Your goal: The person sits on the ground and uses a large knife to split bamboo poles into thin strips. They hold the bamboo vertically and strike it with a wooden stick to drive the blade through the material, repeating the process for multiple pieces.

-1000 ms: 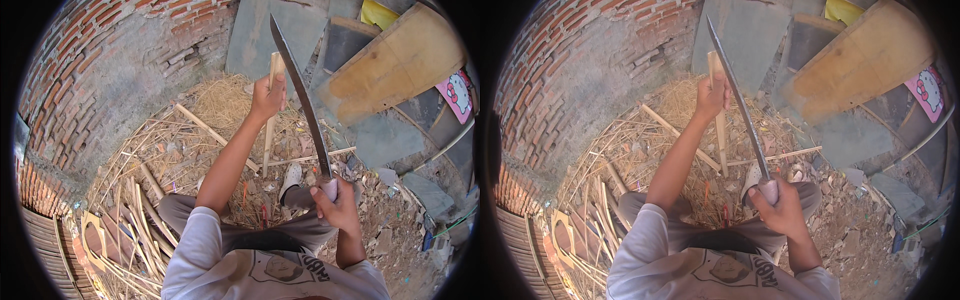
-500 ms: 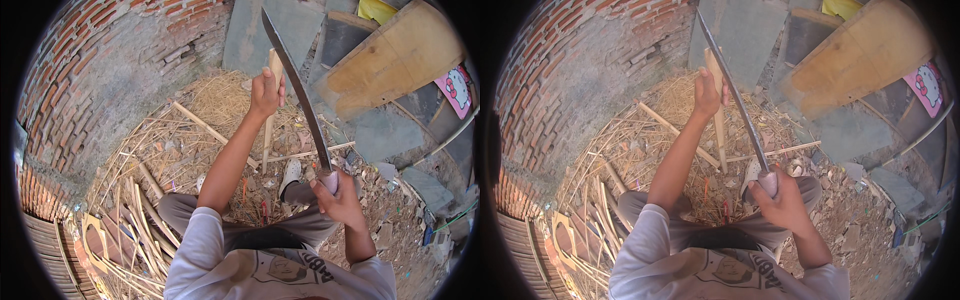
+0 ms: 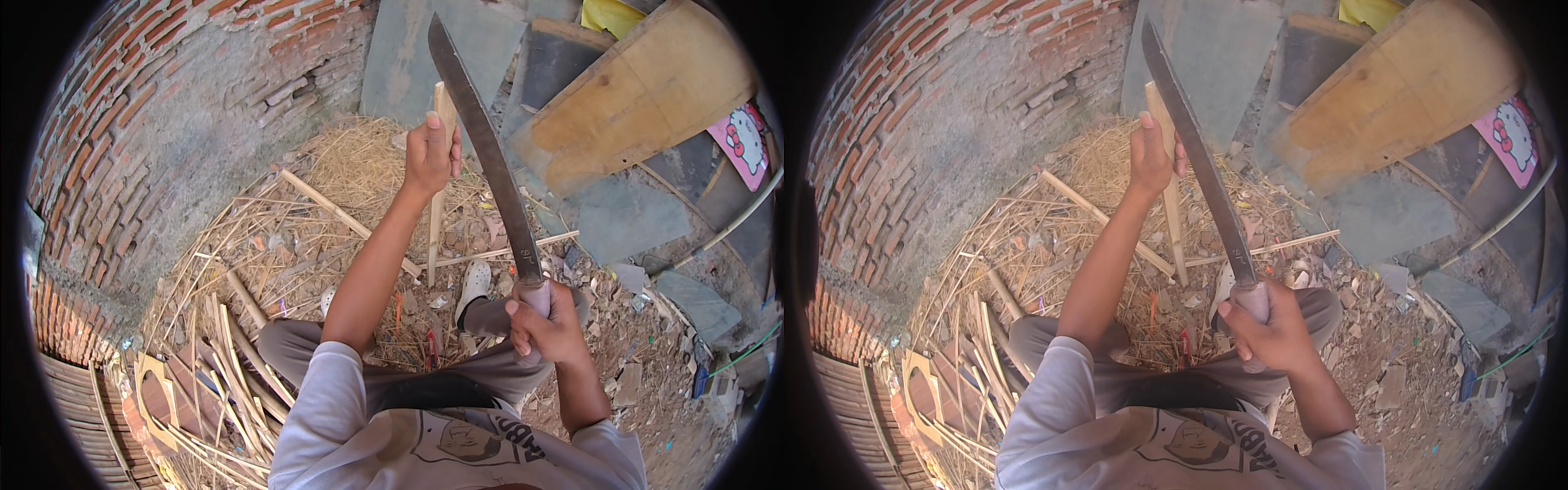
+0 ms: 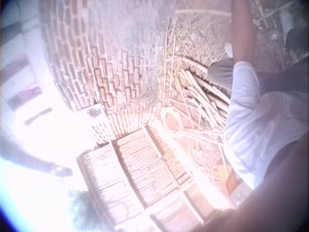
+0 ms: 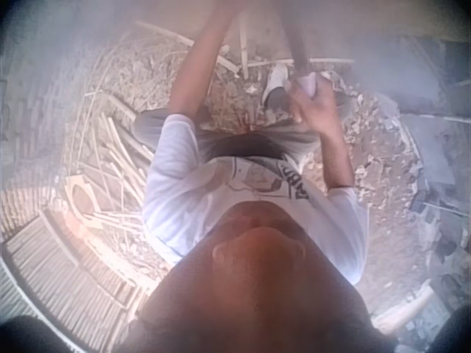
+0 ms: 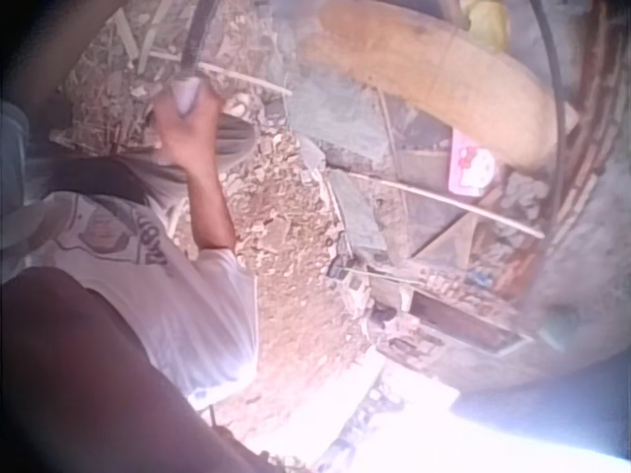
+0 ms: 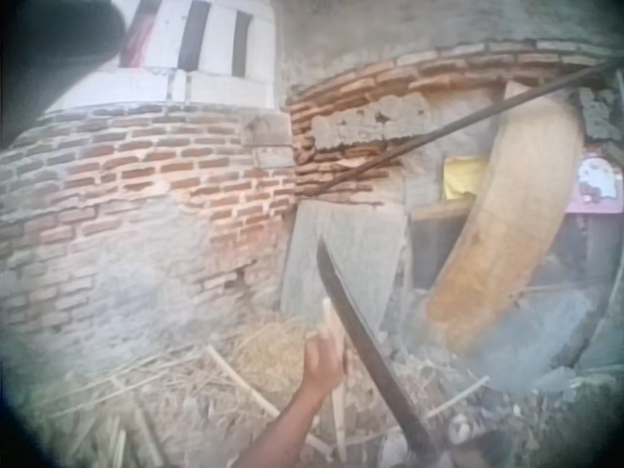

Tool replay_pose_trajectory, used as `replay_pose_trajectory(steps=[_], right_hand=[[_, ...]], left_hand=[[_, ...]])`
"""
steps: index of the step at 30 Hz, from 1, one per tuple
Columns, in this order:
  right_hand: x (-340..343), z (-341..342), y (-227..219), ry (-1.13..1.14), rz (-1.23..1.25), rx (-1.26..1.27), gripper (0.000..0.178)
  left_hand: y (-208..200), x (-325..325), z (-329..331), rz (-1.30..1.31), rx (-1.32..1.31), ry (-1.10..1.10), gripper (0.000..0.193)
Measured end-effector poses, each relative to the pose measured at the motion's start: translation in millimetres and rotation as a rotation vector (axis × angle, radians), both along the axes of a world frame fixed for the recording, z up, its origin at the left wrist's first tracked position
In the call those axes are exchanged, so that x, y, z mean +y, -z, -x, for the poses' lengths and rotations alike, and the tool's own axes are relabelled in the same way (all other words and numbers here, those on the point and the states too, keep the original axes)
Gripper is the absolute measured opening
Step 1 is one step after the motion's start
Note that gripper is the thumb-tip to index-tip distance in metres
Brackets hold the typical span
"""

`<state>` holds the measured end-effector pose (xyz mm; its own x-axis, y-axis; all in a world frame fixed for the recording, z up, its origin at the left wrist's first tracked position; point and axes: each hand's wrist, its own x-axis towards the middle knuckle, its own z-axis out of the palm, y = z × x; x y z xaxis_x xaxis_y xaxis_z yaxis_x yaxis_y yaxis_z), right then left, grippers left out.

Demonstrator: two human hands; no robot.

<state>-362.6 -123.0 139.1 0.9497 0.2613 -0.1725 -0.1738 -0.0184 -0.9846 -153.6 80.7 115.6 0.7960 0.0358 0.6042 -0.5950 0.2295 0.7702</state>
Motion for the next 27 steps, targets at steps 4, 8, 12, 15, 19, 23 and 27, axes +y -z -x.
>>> replay_pose_trajectory(steps=[4,8,12,15,19,23,27], right_hand=[[2.0,-2.3,14.6,0.055,0.122,-0.172,0.022],[8.9,-0.4,17.0,0.156,0.208,-0.316,0.020],[6.7,-8.4,15.9,0.147,0.252,-0.282,0.019],[4.2,-11.9,16.0,0.142,0.274,-0.267,0.019],[5.6,-6.6,4.9,0.181,0.214,-0.310,0.018],[9.7,3.6,-15.3,0.225,-0.017,-0.371,0.016],[12.7,-7.5,8.4,0.246,0.106,-0.433,0.015]], left_hand=[[1.1,-1.1,-2.6,0.004,-0.009,-0.001,0.070],[1.9,0.3,-1.5,-0.005,0.008,0.006,0.070],[1.0,0.4,-1.3,-0.015,0.003,-0.009,0.069],[-0.2,-1.0,-1.3,-0.010,0.002,-0.016,0.067],[-0.2,-2.4,-1.4,-0.001,-0.008,-0.007,0.066],[-0.3,-2.6,0.3,-0.014,-0.013,-0.014,0.065],[0.7,-7.1,0.8,0.002,0.006,-0.016,0.064]])
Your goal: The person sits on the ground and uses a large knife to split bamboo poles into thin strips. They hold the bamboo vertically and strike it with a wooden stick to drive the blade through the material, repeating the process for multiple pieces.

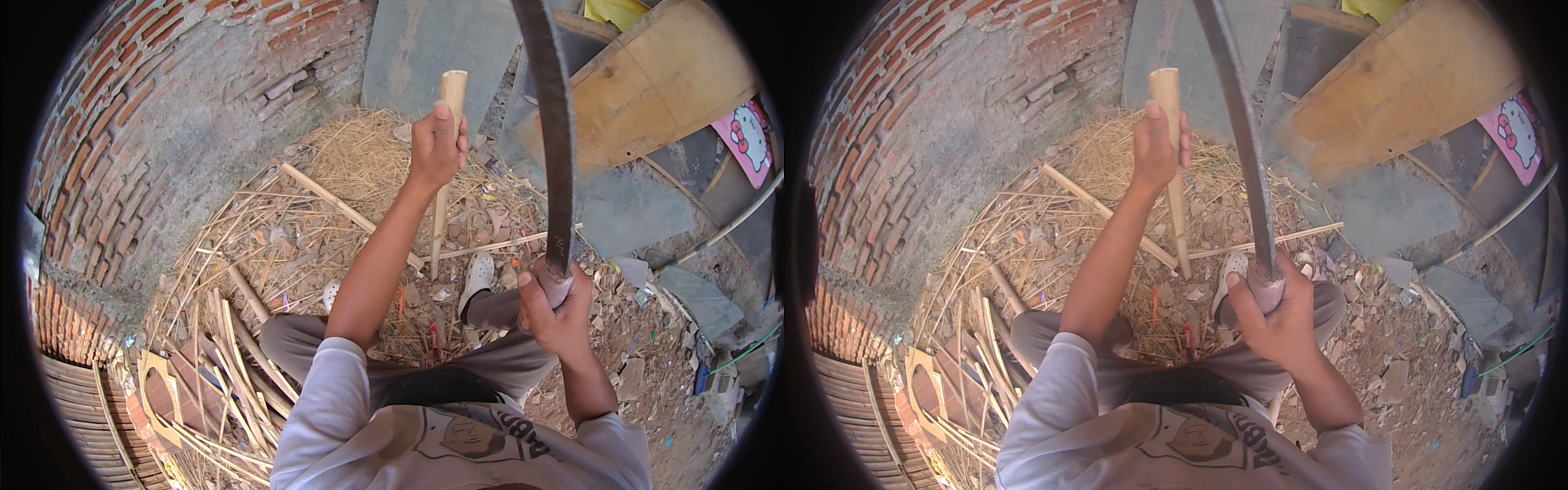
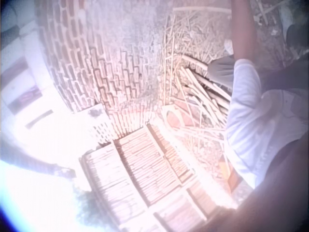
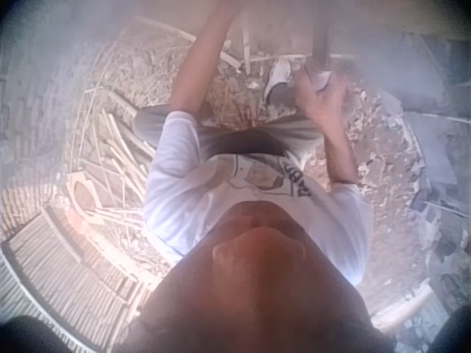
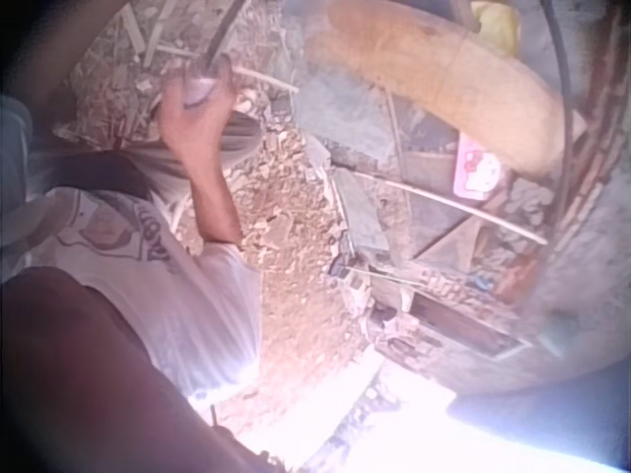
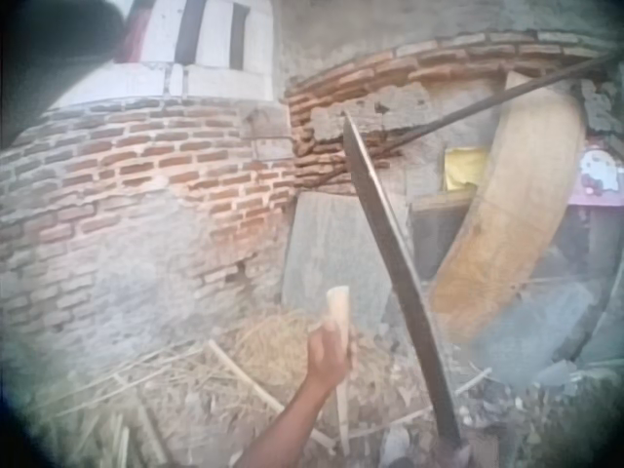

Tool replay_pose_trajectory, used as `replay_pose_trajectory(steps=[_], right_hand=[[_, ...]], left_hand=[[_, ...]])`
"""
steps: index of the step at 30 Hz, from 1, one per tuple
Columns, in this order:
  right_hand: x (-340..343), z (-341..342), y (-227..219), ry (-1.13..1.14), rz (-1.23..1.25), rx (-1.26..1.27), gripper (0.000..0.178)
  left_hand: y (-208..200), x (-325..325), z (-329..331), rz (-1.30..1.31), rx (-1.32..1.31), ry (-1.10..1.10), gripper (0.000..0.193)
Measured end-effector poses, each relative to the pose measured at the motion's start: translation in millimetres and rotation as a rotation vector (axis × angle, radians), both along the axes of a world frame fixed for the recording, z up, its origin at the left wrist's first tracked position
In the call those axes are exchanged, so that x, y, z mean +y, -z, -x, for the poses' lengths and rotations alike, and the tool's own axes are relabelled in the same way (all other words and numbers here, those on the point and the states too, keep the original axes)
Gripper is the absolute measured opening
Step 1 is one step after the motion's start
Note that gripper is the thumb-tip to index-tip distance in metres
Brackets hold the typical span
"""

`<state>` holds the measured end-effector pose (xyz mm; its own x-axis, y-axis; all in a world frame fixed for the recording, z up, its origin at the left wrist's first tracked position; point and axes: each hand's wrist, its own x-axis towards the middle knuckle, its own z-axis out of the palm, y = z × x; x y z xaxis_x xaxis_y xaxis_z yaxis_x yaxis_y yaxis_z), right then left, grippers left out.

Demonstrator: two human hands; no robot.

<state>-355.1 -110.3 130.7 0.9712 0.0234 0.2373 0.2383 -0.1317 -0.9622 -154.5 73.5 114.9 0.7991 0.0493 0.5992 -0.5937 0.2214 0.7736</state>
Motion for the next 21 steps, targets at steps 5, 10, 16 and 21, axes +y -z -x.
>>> replay_pose_trajectory(steps=[5,10,16,21], right_hand=[[-3.1,-5.1,2.7,-0.101,0.139,0.230,0.019],[-9.3,-2.3,-0.8,-0.187,0.068,0.357,0.017],[7.9,2.3,-1.7,-0.279,-0.126,0.357,0.019],[37.4,1.8,0.5,-0.305,-0.374,0.337,0.029]], left_hand=[[-1.0,0.9,2.2,-0.021,-0.017,-0.008,0.064],[0.5,0.0,2.4,0.004,-0.009,0.007,0.065],[-2.0,13.0,19.2,-0.272,-0.139,-0.471,0.062],[14.3,17.2,148.5,-0.245,0.049,-0.251,0.075]])
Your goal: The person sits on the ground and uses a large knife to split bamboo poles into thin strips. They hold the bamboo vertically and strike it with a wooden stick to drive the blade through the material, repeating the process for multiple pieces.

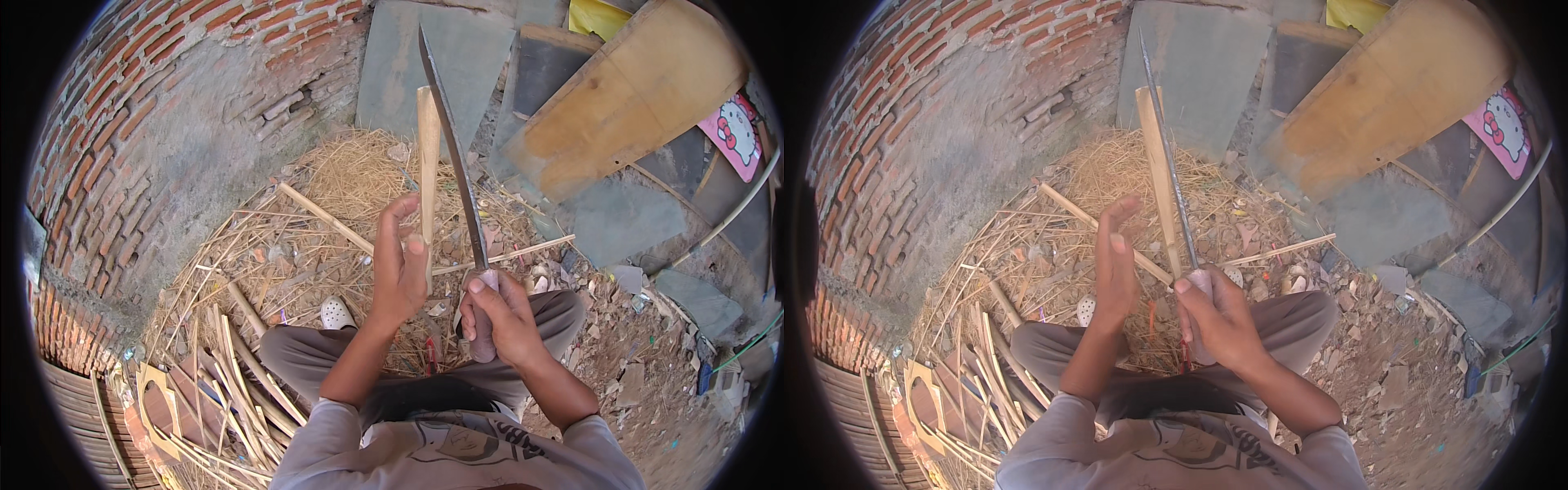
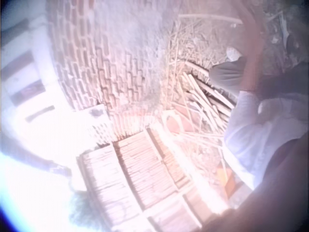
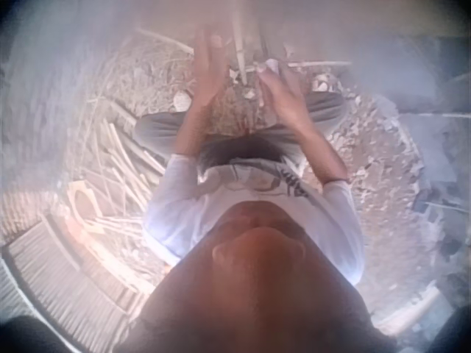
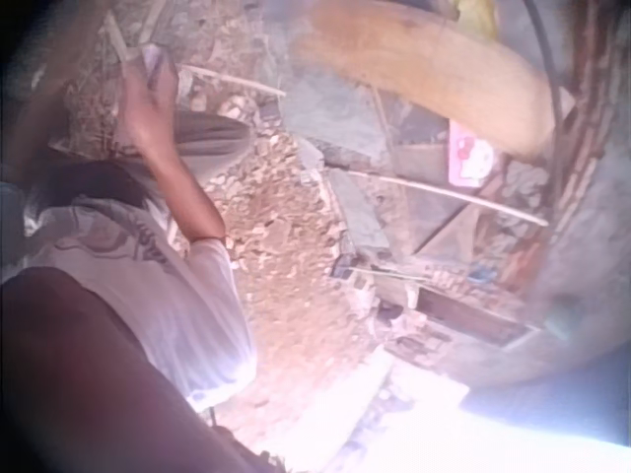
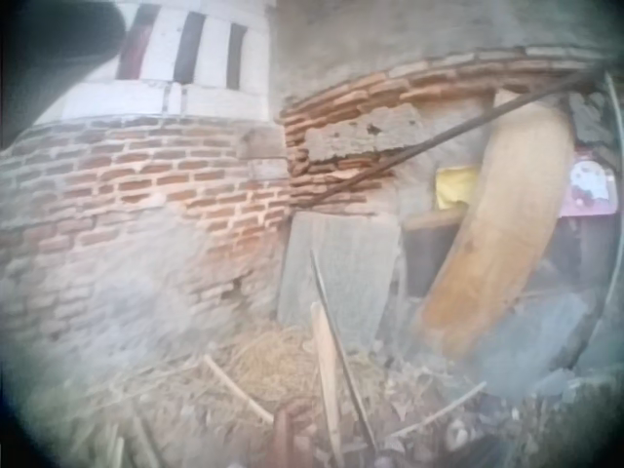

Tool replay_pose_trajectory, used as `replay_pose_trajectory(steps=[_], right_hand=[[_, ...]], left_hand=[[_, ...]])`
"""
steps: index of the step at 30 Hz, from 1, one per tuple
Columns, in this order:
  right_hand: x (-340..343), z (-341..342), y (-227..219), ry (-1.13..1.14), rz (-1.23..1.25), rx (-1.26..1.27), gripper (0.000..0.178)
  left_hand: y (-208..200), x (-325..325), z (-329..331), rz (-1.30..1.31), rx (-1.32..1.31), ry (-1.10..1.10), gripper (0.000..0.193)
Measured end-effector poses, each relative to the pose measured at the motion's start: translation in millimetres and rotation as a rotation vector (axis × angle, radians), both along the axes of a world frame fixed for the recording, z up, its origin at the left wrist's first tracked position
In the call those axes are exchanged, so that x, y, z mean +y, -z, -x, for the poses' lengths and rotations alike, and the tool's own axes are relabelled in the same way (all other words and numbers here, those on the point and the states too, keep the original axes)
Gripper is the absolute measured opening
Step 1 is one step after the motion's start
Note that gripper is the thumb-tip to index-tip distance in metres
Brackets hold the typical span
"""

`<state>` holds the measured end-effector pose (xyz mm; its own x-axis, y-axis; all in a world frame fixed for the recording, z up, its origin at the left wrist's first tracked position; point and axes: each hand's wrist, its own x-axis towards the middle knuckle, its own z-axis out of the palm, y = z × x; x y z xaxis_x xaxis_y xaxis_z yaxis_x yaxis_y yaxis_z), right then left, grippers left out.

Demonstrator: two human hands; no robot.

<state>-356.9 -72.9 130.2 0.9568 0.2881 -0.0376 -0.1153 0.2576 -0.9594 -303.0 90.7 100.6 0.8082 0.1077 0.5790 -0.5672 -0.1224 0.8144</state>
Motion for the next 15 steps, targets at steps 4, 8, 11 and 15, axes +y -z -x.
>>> replay_pose_trajectory(steps=[4,8,11,15], right_hand=[[34.8,-8.4,10.2,0.023,0.132,-0.148,0.041],[44.8,-13.0,1.1,-0.053,0.260,-0.268,0.046],[40.2,-14.4,2.1,-0.080,0.261,-0.390,0.038],[-10.1,-32.6,-5.5,0.097,0.348,-0.604,0.023]], left_hand=[[4.3,-9.1,90.1,-0.140,0.093,0.141,0.080],[-2.7,5.3,109.6,-0.246,0.215,0.034,0.080],[-4.1,9.6,107.9,-0.207,0.269,-0.015,0.064],[-7.3,12.5,112.3,-0.106,0.372,-0.093,0.051]])
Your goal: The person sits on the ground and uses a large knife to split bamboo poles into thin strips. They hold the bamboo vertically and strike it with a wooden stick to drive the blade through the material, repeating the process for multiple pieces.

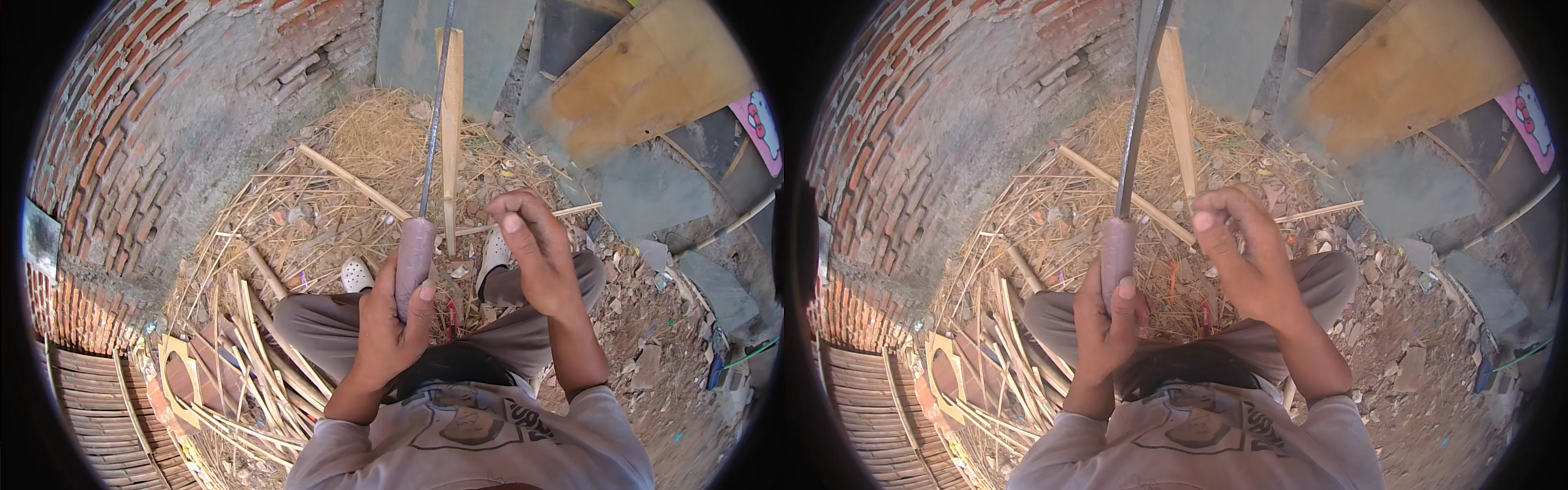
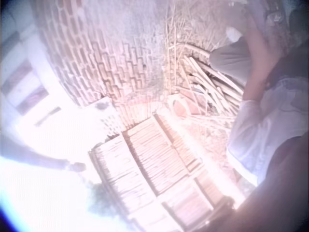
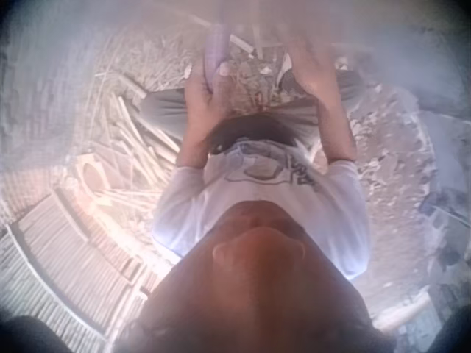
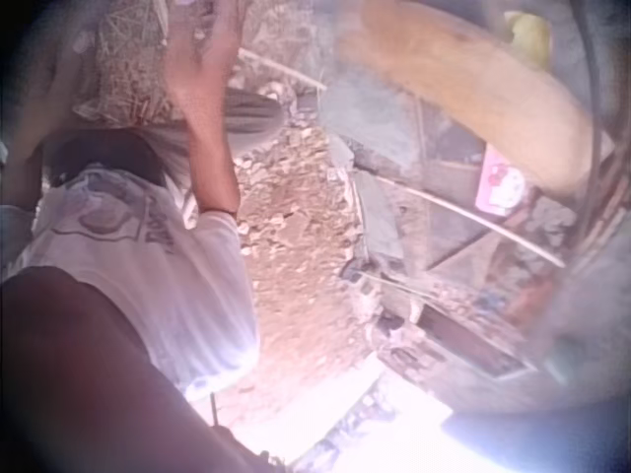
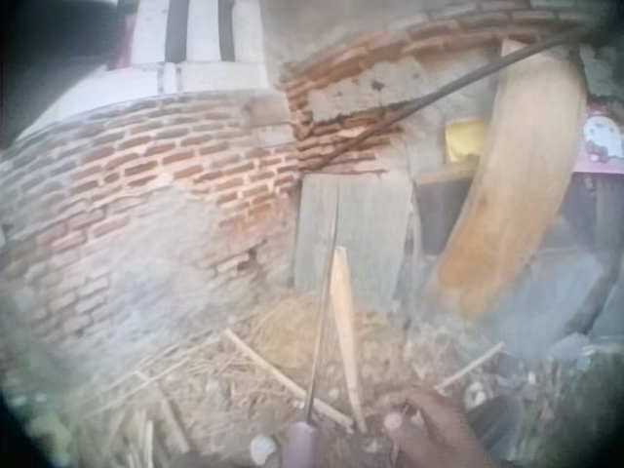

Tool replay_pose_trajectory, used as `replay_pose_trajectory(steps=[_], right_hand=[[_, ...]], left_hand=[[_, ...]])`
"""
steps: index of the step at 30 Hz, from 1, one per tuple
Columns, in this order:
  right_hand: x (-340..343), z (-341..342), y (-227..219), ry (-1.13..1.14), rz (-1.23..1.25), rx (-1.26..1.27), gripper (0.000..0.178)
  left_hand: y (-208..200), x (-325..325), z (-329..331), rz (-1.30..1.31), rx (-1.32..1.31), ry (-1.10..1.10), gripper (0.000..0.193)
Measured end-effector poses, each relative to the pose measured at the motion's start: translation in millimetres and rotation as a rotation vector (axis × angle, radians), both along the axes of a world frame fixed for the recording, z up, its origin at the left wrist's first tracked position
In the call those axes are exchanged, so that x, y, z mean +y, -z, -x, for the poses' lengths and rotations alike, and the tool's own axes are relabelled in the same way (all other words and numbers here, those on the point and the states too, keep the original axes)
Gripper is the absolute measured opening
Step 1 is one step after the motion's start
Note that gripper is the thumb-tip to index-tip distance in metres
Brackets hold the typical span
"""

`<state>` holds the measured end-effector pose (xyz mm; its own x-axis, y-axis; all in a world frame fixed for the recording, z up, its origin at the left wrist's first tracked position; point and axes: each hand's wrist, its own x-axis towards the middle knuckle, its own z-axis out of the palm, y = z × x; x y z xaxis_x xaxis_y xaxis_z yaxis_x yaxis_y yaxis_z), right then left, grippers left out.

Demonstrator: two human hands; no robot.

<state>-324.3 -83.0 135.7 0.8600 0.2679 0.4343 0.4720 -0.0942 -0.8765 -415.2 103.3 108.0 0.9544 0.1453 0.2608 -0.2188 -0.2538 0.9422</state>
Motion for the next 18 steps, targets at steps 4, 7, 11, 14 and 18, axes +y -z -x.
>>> replay_pose_trajectory(steps=[4,7,11,14,18], right_hand=[[-116.2,-43.1,60.8,0.718,-0.116,0.130,0.023],[-246.3,-68.5,247.2,0.908,-0.085,0.172,0.009],[-324.8,58.7,517.4,0.867,0.963,1.113,0.039],[-257.2,147.8,549.7,0.681,1.010,1.221,0.038],[-210.6,190.6,544.4,0.635,1.012,1.183,0.038]], left_hand=[[-11.7,9.4,5.8,-0.024,0.047,-0.065,0.042],[-12.0,15.1,9.2,-0.062,0.039,-0.080,0.042],[-13.0,18.1,-3.1,-0.011,0.045,-0.041,0.042],[-20.5,18.7,-5.2,-0.002,0.087,-0.020,0.040],[-33.5,27.3,-0.5,0.006,0.111,-0.041,0.038]])
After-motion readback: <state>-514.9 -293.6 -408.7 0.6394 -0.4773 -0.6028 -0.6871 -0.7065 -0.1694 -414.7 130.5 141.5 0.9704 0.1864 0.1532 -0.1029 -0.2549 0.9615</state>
